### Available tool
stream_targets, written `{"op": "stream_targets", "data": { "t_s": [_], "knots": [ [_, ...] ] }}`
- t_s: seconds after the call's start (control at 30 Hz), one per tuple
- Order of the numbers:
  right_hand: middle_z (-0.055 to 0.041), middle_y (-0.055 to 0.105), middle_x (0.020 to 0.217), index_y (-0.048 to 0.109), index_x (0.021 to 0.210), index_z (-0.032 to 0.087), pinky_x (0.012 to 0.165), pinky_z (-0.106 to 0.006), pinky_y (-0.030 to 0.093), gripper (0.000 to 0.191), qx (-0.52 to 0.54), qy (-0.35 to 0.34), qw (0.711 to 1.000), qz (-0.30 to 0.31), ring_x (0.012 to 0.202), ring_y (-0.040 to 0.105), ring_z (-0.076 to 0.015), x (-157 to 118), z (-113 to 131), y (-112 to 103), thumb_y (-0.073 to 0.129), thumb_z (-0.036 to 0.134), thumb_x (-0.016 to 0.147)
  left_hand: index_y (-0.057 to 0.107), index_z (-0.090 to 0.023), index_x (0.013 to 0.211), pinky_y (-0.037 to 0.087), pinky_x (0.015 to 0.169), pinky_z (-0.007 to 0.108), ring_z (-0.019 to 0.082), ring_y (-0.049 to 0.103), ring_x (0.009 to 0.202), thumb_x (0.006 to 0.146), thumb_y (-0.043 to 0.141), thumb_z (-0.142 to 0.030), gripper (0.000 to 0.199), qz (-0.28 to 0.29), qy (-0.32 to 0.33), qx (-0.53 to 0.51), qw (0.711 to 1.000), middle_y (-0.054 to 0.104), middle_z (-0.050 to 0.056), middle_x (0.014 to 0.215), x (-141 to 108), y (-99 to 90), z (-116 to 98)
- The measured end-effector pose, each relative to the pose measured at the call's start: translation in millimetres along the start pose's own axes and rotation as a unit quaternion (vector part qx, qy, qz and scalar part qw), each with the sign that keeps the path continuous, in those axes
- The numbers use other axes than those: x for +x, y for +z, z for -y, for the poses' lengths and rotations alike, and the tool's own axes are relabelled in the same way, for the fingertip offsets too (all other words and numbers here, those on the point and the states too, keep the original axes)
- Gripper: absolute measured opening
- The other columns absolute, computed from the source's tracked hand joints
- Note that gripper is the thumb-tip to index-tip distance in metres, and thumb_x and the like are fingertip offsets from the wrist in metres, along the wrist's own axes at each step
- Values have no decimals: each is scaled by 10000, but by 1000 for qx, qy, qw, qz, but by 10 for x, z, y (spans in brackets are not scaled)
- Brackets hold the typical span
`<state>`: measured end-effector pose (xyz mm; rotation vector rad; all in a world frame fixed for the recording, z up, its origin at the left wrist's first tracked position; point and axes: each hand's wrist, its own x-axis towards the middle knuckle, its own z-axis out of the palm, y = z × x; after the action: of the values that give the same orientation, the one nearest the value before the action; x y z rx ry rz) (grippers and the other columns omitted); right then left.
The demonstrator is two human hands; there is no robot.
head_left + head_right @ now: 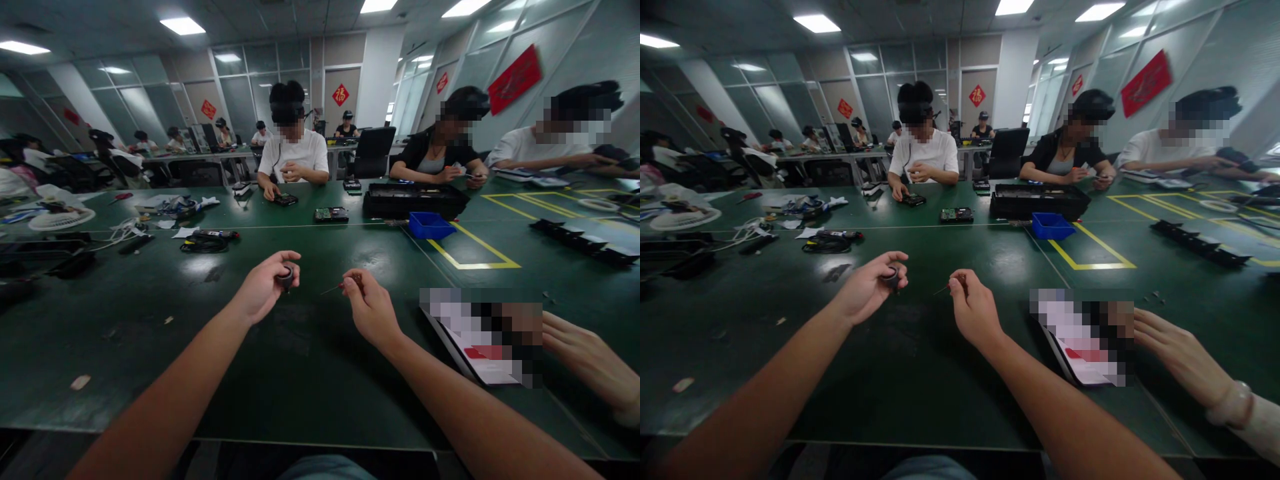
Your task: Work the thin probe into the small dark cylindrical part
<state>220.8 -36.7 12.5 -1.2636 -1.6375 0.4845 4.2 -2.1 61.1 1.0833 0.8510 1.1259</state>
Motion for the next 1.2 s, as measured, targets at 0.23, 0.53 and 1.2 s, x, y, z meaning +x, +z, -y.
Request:
{"op": "stream_targets", "data": {
  "t_s": [0.23, 0.53, 1.2],
  "knots": [
    [-2, 673, 730, 641, 869, 218, 636, -291, 437, 234, -21, -1, 999, 27, 674, 630, -174, -13, 50, -1, 546, 414, 955, 559, -171, 1165, 449, 829, 312, 179, 572, 879, 710, 523, -52, 471, 45, 52, 299, 952, 598, 36, 967, 3, 169, 491],
    [-6, 660, 754, 635, 938, 216, 631, -292, 467, 240, 98, 25, 995, -15, 676, 616, -162, -45, 67, 2, 525, 428, 966, 638, -214, 1108, 436, 1022, 378, 220, 575, 1121, 822, 632, -90, 311, 38, 131, 440, 888, 622, 58, 1183, 27, -52, 615],
    [-49, 705, 897, 603, 1050, 220, 753, -359, 549, 230, 195, 63, 976, -79, 805, 672, -191, -14, -50, 66, 520, 416, 966, 657, -230, 1179, 428, 1060, 400, 232, 600, 1148, 830, 687, -138, 362, 39, 161, 416, 894, 666, 50, 1206, 60, -86, 666]
  ]
}}
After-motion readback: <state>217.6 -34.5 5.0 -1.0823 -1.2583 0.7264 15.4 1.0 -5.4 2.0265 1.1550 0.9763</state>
